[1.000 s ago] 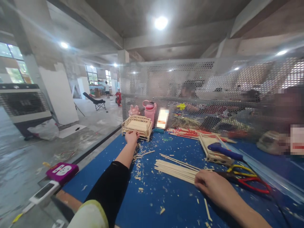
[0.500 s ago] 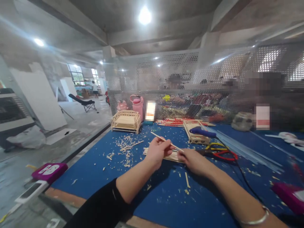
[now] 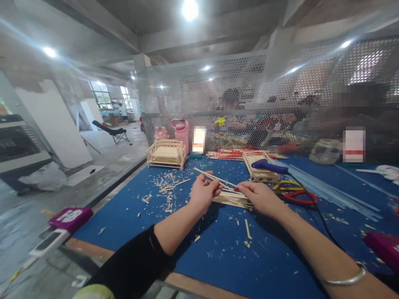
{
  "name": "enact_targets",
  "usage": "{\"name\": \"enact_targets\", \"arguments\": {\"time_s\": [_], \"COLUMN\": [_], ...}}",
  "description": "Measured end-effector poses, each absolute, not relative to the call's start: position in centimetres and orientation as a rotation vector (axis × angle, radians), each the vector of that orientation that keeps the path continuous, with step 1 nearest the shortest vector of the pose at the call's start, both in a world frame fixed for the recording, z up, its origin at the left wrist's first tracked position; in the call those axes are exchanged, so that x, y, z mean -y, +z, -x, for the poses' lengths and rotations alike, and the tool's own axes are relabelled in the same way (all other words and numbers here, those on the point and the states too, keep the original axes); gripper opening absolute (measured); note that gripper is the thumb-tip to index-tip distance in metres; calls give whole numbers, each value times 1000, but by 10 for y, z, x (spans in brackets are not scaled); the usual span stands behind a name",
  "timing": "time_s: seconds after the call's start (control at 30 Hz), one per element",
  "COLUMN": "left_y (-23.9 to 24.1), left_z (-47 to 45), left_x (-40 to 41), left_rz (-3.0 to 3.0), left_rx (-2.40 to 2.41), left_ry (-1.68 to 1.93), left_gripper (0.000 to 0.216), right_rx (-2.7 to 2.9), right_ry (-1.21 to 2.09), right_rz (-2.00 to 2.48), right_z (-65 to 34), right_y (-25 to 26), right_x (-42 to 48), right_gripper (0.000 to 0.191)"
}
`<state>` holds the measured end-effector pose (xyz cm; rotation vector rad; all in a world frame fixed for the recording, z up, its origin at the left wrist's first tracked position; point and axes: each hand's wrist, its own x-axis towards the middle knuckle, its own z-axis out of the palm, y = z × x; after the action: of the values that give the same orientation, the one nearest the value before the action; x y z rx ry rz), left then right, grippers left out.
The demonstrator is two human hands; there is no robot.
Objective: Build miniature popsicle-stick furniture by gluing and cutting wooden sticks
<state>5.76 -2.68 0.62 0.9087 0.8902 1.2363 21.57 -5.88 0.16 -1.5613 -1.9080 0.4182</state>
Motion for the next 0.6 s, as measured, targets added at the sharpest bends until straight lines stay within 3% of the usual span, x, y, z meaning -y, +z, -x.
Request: {"name": "enact_targets", "arguments": {"time_s": [0.2, 0.37, 0.6], "left_y": [4, 5, 7], "left_z": [-57, -57, -56], "left_x": [26, 27, 28], "left_rz": [-939, -924, -930], "left_rx": [-867, -843, -806], "left_ry": [1241, 1195, 1209], "left_gripper": [16, 20, 16], "right_rx": [1930, 1896, 1761], "right_ry": [428, 457, 814], "right_rz": [1586, 1553, 1438], "right_z": [-211, -207, -202], "right_y": [2, 1, -4], "right_x": [61, 63, 61], "right_gripper": [41, 38, 38]}}
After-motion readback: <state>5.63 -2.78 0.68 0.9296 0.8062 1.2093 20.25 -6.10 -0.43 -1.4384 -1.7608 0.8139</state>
